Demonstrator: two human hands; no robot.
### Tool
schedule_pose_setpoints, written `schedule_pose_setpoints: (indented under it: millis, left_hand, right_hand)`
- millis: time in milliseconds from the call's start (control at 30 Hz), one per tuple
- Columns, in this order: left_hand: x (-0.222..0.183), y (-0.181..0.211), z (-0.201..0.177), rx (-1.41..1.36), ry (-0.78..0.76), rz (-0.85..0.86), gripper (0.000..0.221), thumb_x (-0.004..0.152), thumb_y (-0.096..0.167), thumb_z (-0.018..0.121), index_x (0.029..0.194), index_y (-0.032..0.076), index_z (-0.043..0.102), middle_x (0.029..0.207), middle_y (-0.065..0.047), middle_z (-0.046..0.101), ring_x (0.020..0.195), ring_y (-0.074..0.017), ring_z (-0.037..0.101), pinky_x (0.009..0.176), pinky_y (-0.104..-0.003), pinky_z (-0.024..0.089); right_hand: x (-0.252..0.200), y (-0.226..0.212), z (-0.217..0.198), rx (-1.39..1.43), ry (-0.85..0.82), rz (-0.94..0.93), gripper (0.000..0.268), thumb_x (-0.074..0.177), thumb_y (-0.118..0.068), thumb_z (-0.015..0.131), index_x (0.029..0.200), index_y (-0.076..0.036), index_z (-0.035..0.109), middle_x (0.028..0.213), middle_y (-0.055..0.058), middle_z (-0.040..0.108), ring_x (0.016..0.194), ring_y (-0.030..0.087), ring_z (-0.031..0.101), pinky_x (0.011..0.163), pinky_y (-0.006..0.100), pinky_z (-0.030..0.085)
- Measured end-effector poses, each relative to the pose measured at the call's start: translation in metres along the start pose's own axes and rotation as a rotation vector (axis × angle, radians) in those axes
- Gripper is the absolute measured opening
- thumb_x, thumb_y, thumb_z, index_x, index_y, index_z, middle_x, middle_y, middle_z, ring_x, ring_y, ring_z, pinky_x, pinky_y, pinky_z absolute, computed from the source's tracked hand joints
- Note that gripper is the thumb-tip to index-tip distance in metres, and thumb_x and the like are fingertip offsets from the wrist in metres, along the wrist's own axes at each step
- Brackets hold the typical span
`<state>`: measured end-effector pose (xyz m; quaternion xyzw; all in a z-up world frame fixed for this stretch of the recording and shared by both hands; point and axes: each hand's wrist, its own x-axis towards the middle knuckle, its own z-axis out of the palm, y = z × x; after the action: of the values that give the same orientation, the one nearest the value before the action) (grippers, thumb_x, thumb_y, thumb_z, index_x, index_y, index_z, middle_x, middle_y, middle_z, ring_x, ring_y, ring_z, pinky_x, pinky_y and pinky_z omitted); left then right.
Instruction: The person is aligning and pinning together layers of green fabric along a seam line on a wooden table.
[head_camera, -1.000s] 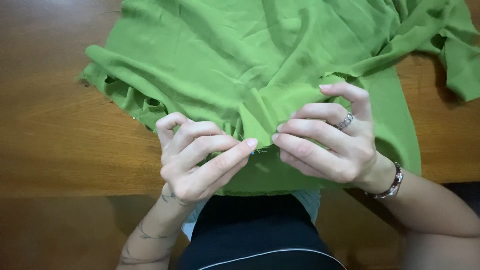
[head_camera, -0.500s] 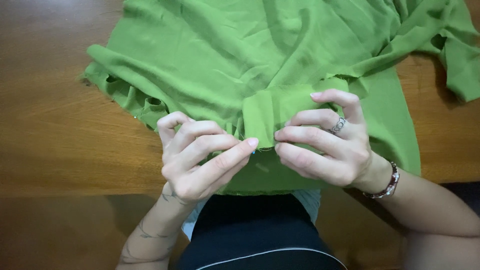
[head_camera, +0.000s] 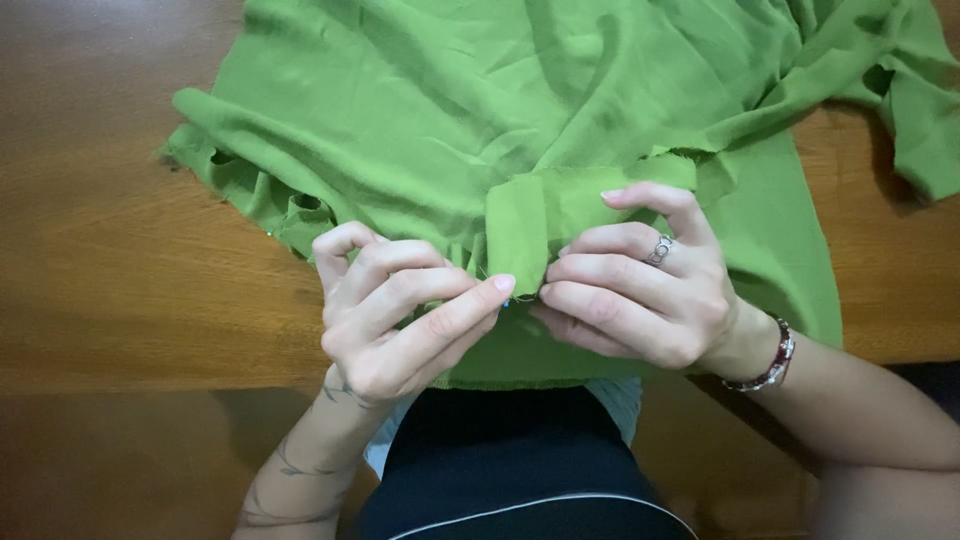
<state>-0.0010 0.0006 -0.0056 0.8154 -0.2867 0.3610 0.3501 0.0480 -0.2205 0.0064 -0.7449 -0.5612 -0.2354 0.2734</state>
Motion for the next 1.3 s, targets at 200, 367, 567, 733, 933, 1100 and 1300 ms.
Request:
schedule_pose_setpoints:
  millis: [200, 367, 567, 733, 933, 1100, 1300]
  left_hand:
    - [0.000, 0.001, 0.000, 0.003, 0.005, 0.001, 0.011, 0.095, 0.010, 0.066, 0.092, 0.011, 0.077, 0.079, 0.002, 0.064, 0.069, -0.0176, 0.057, 0.082, -0.037, 0.031]
    - [0.001, 0.001, -0.002, -0.005, -0.011, -0.011, 0.009, 0.094, 0.010, 0.067, 0.092, 0.010, 0.076, 0.080, 0.001, 0.065, 0.070, -0.0184, 0.056, 0.083, -0.038, 0.031]
    - [0.001, 0.002, -0.003, -0.003, -0.007, -0.018, 0.009, 0.094, 0.012, 0.068, 0.091, 0.011, 0.077, 0.080, 0.002, 0.064, 0.070, -0.0181, 0.056, 0.083, -0.038, 0.031]
    - [0.001, 0.002, 0.000, -0.003, 0.015, 0.005, 0.009, 0.093, 0.010, 0.069, 0.087, 0.013, 0.076, 0.077, 0.004, 0.064, 0.069, -0.0169, 0.056, 0.082, -0.038, 0.031]
    - [-0.001, 0.003, 0.000, -0.005, -0.042, -0.016, 0.008, 0.093, 0.012, 0.069, 0.089, 0.014, 0.076, 0.081, 0.003, 0.064, 0.071, -0.0190, 0.057, 0.083, -0.040, 0.031]
    - [0.000, 0.005, 0.003, 0.010, -0.080, -0.046, 0.007, 0.087, 0.007, 0.077, 0.085, 0.012, 0.073, 0.084, -0.001, 0.067, 0.082, -0.0233, 0.059, 0.086, -0.043, 0.036]
    - [0.008, 0.011, 0.007, 0.033, -0.152, -0.107, 0.015, 0.089, -0.004, 0.066, 0.082, 0.008, 0.062, 0.089, -0.002, 0.070, 0.085, -0.0242, 0.063, 0.086, -0.040, 0.036]
  right_hand:
    - [-0.002, 0.001, 0.004, -0.039, 0.032, -0.007, 0.015, 0.099, -0.011, 0.062, 0.085, -0.007, 0.067, 0.079, 0.005, 0.069, 0.064, 0.019, 0.062, 0.088, 0.044, 0.048]
    - [-0.001, -0.001, 0.001, -0.027, 0.026, 0.011, 0.015, 0.099, -0.008, 0.059, 0.087, -0.004, 0.067, 0.079, 0.006, 0.069, 0.066, 0.020, 0.063, 0.087, 0.043, 0.049]
    - [-0.005, -0.002, -0.002, -0.032, 0.044, 0.091, 0.011, 0.096, -0.008, 0.065, 0.094, -0.002, 0.074, 0.080, 0.007, 0.066, 0.068, 0.020, 0.060, 0.083, 0.042, 0.053]
    - [-0.007, -0.003, -0.001, -0.030, 0.068, 0.141, 0.006, 0.094, -0.002, 0.068, 0.094, -0.002, 0.074, 0.080, 0.007, 0.065, 0.067, 0.020, 0.059, 0.082, 0.042, 0.054]
    - [-0.008, -0.004, -0.005, 0.037, 0.009, 0.187, 0.002, 0.094, -0.004, 0.072, 0.094, -0.002, 0.073, 0.083, 0.007, 0.064, 0.073, 0.023, 0.059, 0.088, 0.043, 0.050]
    - [-0.006, -0.006, -0.007, 0.072, -0.043, 0.224, 0.006, 0.094, -0.004, 0.074, 0.091, -0.003, 0.069, 0.084, 0.007, 0.064, 0.074, 0.023, 0.060, 0.091, 0.046, 0.049]
    - [-0.004, -0.009, -0.006, 0.178, -0.135, 0.289, 0.006, 0.094, 0.003, 0.068, 0.098, 0.003, 0.063, 0.097, 0.015, 0.066, 0.085, 0.030, 0.064, 0.082, 0.042, 0.054]
